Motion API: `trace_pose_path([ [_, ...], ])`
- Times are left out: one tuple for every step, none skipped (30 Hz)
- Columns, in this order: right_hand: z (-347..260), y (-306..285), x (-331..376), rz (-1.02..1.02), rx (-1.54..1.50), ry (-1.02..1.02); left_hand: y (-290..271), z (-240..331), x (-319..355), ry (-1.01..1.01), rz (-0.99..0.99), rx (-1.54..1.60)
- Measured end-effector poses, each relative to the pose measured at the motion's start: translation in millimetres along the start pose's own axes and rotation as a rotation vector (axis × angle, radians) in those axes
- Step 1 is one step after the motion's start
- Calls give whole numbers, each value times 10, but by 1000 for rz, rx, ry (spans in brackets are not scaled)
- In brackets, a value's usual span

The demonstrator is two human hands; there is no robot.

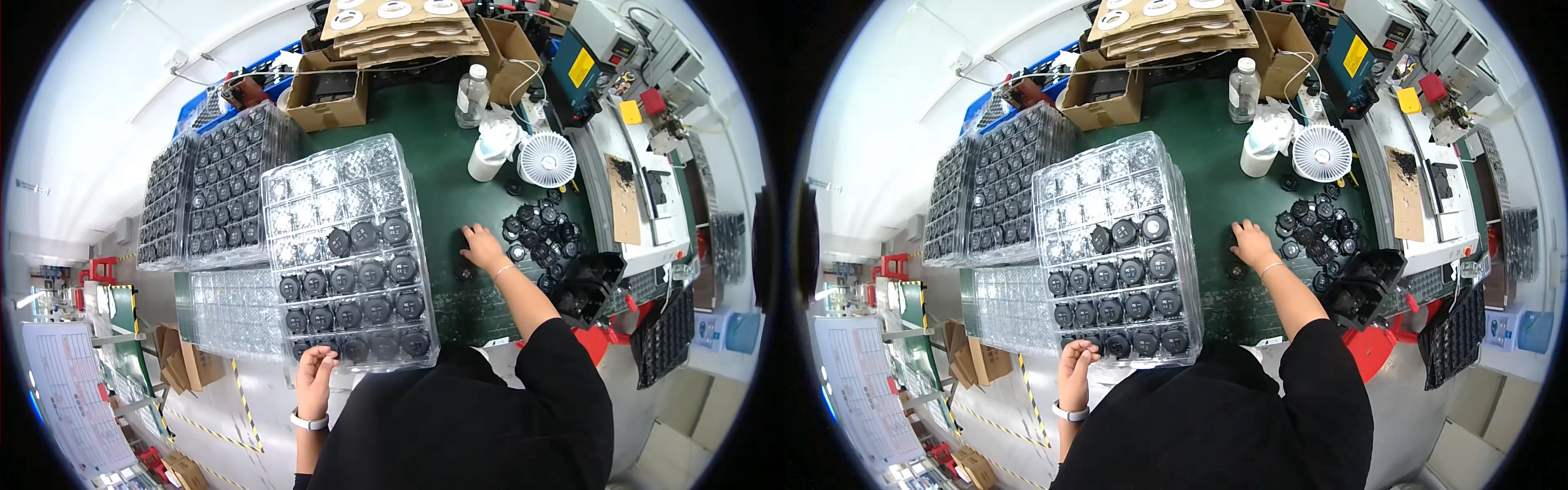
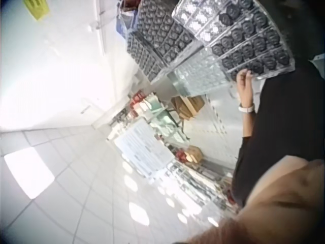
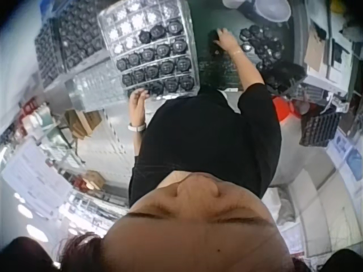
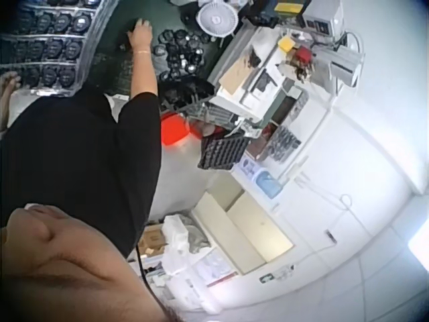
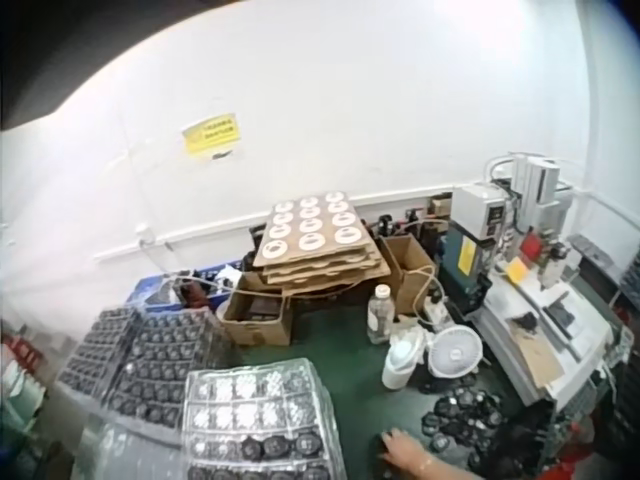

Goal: The person sorts black circular electronic components by hand, placing them into plastic grid trays.

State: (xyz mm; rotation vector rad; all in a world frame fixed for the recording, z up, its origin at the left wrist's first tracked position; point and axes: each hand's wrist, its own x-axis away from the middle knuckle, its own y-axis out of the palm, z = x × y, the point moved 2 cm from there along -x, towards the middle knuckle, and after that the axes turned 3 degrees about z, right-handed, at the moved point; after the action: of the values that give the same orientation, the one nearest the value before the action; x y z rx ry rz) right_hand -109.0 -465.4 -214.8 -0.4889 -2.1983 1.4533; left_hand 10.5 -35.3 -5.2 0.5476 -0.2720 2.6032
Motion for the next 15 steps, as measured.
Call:
trace_pose_path([
  [-10,18,-9,-2,0,-4,-10,-7,6,3,8,5],
  [-20,39,-16,2,-29,15,-22,-9,8,2,12,6],
  [-14,47,-2,6,-56,36,-26,-14,14,-3,16,11],
  [11,90,-11,4,-55,36,-29,-20,21,-8,19,17],
  [35,158,-40,-14,-8,5,-28,-29,25,-11,19,18],
  [51,201,-62,-31,37,-24,-27,-28,21,-8,14,14],
  [82,235,-70,-31,38,-20,-25,-27,20,-5,9,9],
  [119,269,-70,-43,40,-8,-19,-28,25,-6,4,8],
  [143,293,-83,-55,42,2,-17,-28,21,-6,1,10],
  [189,301,-73,-53,42,7,-17,-27,15,-6,-4,12],
  [252,290,-46,0,2,15,-20,-20,9,-6,-10,11],
  [247,258,-5,50,-39,20,-32,-17,22,-2,-9,22],
  [235,247,44,46,-39,25,-43,-21,30,2,-8,33],
  [231,237,109,21,-3,16,-56,-32,25,-3,-13,31],
  [230,198,182,-3,35,11,-64,-39,10,-1,-16,24],
])
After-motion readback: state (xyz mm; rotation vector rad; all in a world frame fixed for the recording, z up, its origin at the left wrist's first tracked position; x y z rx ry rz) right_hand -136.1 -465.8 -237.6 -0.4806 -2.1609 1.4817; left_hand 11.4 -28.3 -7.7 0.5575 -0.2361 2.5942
